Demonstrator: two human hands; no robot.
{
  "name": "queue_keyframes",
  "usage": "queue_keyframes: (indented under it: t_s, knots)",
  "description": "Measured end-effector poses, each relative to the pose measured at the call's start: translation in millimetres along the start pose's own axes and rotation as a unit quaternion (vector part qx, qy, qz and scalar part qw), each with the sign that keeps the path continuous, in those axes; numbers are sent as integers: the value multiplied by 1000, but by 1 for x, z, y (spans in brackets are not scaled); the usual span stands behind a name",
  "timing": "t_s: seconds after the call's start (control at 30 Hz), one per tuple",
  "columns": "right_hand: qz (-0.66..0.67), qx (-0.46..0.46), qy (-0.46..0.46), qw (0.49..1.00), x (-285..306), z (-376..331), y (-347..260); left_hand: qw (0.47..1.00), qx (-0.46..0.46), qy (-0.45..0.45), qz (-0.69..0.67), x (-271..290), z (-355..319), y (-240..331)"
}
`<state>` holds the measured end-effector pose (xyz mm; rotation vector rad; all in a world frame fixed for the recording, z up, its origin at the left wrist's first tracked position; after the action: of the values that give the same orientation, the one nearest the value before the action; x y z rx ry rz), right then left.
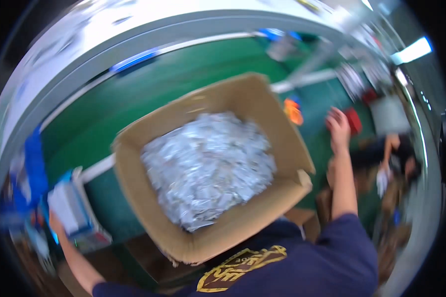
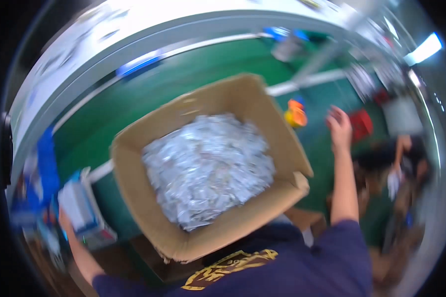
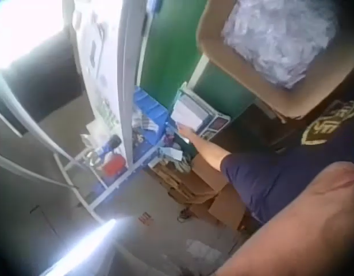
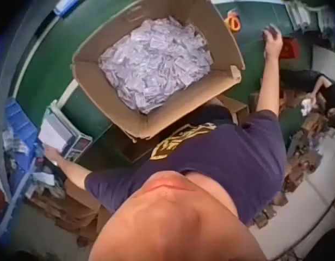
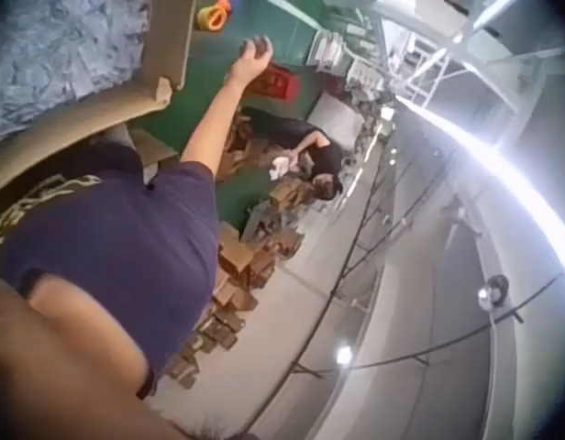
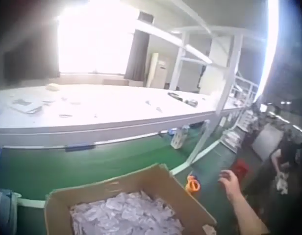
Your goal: Packing items into small white boxes, weighing them for verification, and then packing them into larger shipping cartons and sealing them with tape.
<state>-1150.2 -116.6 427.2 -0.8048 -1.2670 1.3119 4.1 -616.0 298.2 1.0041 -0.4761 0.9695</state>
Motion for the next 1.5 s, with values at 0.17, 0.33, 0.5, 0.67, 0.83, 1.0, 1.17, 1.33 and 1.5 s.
queue_keyframes:
  t_s: [0.17, 0.33, 0.5, 0.67, 0.83, 1.0, 1.17, 1.33, 1.5]
  knots:
    - [-79, -109, 83, 987, 86, 45, 82, 954, 1, 267, 139, -19, -45, 122]
    - [-225, -294, -92, 924, 45, 46, 193, 911, -70, 407, 17, 55, -172, 402]
    - [-468, -60, -33, 881, 29, 117, 265, 970, -81, 220, 59, 19, -222, 507]
    - [-461, 18, -22, 887, 9, 133, 285, 980, -135, 138, -52, 2, -187, 595]
    - [-249, -42, 33, 967, 8, 65, 209, 922, -326, 86, -193, 4, -221, 785]
    - [142, -253, 149, 945, 163, -129, 185, 682, -398, -293, -539, -14, -354, 909]
    - [351, -480, 324, 736, 320, -435, 277, 504, -238, -750, -356, -32, -557, 934]
    - [190, -440, 544, 688, 466, -614, 262, 515, -174, -822, -172, -119, -702, 887]
    - [165, -396, 680, 595, 606, -684, 313, 505, -296, -796, -152, -237, -853, 826]
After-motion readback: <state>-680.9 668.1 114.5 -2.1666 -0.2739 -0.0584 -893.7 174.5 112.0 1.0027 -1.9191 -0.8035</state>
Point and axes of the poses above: each hand's wrist, its own z-axis towards the middle knuckle, its own x-axis out of the back of the hand, y = z × x, the point moved 7 cm from there along z, towards the middle knuckle, and after that the axes turned 15 degrees about y, right-handed, at the moved point
